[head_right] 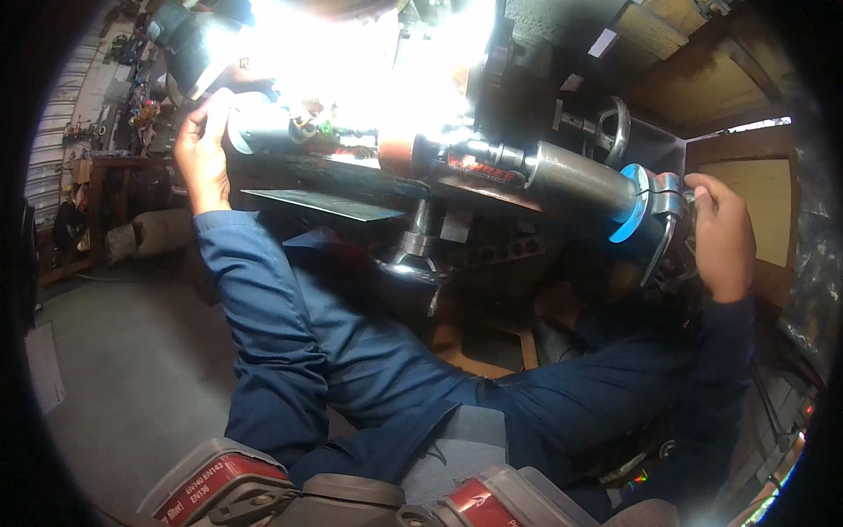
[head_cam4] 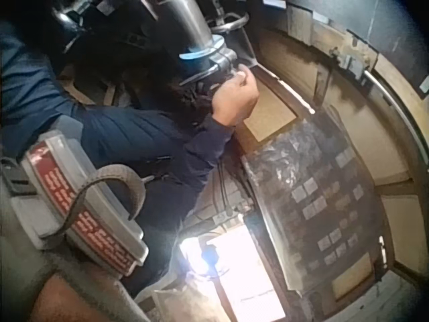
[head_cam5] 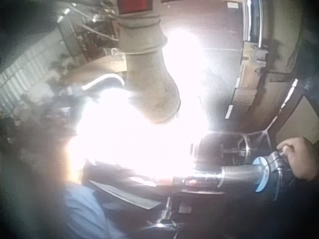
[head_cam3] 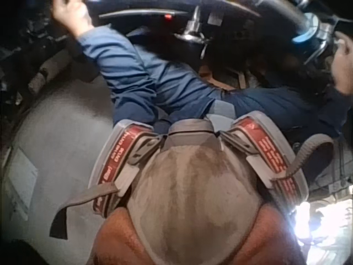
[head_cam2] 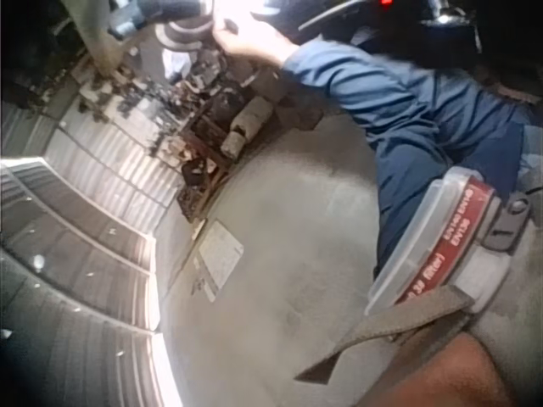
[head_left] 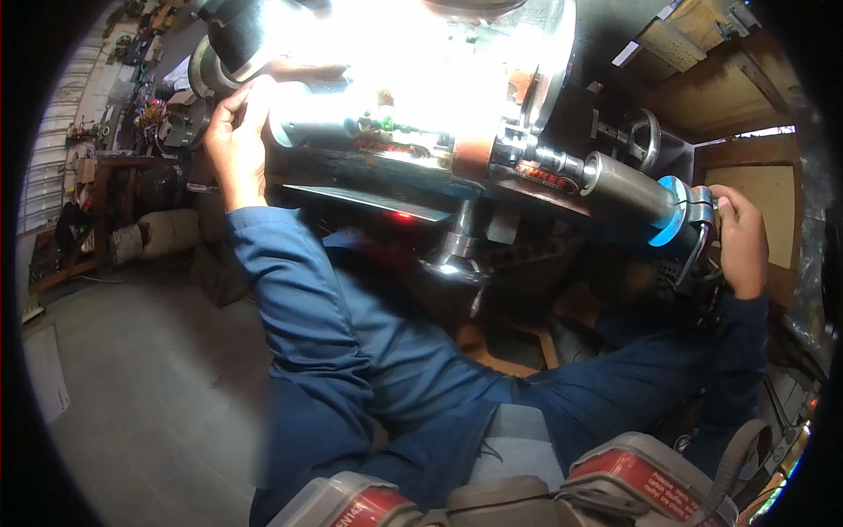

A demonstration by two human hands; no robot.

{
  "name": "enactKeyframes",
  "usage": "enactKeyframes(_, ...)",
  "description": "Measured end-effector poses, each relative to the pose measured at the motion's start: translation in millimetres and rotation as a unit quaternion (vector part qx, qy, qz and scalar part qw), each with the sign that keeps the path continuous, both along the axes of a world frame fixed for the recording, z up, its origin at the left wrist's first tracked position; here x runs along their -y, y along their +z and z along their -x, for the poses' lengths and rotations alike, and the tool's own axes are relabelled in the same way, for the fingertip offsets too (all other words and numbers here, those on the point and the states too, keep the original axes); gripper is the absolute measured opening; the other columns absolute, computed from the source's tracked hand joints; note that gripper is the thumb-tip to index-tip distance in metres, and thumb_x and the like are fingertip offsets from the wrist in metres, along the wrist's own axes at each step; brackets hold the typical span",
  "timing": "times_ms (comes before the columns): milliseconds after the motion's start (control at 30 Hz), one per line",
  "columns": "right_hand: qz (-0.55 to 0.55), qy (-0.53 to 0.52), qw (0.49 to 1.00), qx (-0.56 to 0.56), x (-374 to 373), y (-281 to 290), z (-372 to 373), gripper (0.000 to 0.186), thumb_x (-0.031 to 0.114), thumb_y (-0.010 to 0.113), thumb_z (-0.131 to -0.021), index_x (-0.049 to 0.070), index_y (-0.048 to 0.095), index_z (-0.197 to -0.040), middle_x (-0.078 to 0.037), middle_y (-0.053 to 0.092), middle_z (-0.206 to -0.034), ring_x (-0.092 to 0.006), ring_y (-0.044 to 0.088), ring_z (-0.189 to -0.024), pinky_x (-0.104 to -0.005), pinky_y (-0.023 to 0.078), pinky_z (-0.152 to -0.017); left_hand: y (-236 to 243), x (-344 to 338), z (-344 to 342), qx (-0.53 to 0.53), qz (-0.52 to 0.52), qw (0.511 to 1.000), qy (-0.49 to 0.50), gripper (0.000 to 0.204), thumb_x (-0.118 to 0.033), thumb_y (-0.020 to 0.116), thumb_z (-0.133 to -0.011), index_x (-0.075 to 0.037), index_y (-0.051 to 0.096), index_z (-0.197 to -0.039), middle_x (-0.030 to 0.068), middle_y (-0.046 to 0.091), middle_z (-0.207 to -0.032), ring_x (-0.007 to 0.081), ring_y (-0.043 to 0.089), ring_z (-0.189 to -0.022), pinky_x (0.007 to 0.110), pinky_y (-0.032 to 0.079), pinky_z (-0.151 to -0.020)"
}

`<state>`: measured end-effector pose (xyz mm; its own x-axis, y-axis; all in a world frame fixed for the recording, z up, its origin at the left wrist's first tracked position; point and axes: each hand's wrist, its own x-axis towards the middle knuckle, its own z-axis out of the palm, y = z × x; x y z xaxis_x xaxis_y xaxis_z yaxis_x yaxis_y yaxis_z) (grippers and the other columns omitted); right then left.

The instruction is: Operating a precision lathe to measure and machine a cylindrical part.

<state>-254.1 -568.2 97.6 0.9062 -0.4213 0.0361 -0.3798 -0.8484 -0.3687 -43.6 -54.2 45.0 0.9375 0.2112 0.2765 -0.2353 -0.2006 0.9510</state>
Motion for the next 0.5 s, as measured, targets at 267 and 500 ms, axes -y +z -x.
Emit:
enactKeyframes(267, -0.266, 0.034, 0.949, -0.167, 49, -12, -31, 0.024, 0.017, 0.053, -0.087, -0.001, 0.068, -0.084, 0.002, 0.053, -0.06, -0.0027, 0.041, -0.049, -0.0205, 0.028, -0.043, -3, 11, 0, -0.001, 0.013, 1.0, -0.001, 0.017, -0.005, 0.068, -0.083, 0.001, 0.065, -0.099, 0.0087, 0.067, -0.101, 0.0134, 0.062, -0.092, 0.027, 0.048, -0.086)
enactKeyframes(500, -0.273, 0.029, 0.891, -0.363, 41, -3, -65, 0.022, 0.02, 0.059, -0.081, 0.004, 0.065, -0.067, 0.002, 0.052, -0.056, -0.0045, 0.044, -0.045, -0.0216, 0.033, -0.04, -4, 3, -2, 0.028, -0.025, 0.999, -0.008, 0.021, -0.001, 0.07, -0.08, 0.004, 0.064, -0.1, 0.0101, 0.067, -0.101, 0.0143, 0.062, -0.094, 0.027, 0.049, -0.086)
